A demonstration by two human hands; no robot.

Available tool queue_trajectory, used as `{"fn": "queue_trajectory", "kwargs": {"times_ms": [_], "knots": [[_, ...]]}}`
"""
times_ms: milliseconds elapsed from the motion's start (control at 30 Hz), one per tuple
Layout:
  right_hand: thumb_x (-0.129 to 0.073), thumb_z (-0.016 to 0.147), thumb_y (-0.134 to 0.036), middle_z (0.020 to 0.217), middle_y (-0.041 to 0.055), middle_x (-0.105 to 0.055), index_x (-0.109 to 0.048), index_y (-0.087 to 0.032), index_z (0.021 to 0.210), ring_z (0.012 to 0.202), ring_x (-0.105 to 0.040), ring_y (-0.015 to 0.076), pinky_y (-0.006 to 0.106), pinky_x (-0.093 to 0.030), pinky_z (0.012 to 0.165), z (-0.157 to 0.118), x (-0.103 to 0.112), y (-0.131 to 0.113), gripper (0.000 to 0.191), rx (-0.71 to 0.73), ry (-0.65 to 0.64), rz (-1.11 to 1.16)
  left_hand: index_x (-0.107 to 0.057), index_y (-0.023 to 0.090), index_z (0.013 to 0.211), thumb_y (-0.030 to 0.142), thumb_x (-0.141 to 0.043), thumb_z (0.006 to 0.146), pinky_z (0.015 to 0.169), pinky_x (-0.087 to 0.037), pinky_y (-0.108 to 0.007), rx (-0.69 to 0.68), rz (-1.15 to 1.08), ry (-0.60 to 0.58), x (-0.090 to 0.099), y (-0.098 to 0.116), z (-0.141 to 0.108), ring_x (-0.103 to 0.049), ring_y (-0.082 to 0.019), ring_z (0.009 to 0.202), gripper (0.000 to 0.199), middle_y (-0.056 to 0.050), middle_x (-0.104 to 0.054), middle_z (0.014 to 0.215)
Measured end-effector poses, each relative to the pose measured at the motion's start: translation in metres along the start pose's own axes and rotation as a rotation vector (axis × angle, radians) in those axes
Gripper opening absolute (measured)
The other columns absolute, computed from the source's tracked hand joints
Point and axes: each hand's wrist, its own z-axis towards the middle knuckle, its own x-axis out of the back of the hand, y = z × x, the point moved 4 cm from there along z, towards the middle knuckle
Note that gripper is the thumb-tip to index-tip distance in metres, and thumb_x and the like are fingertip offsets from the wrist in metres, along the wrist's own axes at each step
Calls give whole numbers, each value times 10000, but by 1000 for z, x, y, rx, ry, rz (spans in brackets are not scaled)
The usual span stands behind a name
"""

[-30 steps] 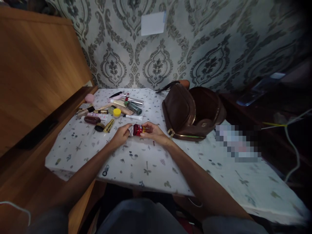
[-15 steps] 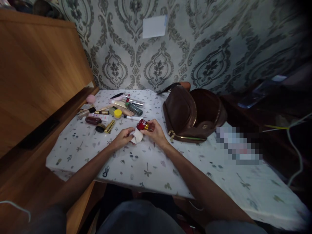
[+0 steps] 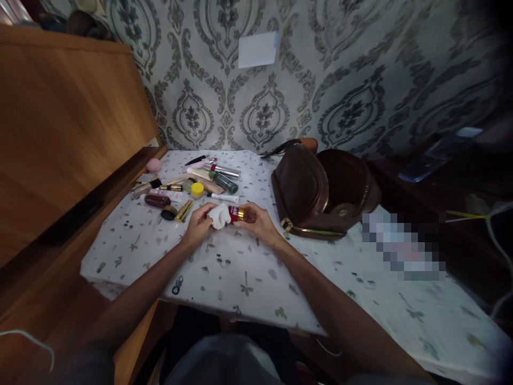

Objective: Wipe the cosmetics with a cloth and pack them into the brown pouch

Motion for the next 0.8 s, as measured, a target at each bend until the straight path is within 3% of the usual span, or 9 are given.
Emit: {"fn": "queue_trajectory", "kwargs": {"times_ms": [167,333,567,800], "knots": [[-883,561,-406,952,20,-685,-607,-221,979,850,-651,185,337,-520,796,-5,-7,-3,534,-41,-95,107,-644,168,950,172,-512,698,553,-463,-229,-129,223,51,4,2,-1,-545,-135,640,285,-8,-639,813],[-860,599,-409,933,10,-684,-611,-227,997,832,-648,179,324,-526,766,-4,-3,-6,505,-27,-40,107,-646,163,889,143,-501,701,711,-447,-262,-304,530,-39,-1,19,-7,-572,-164,748,238,-14,-661,825],[-838,634,-405,962,34,-684,-609,-224,1021,905,-640,204,328,-523,764,-5,-2,-8,484,54,21,-52,-623,173,900,162,-463,739,642,-418,-241,-302,542,-55,-3,21,-12,-531,-144,668,227,-1,-631,776],[-837,642,-369,1027,43,-649,-612,-229,1062,976,-616,208,332,-540,789,-4,-3,-5,497,122,-6,-74,-590,187,881,272,-504,857,707,-438,-259,-288,538,-4,-7,27,-14,-553,-156,725,123,0,-628,795]]}}
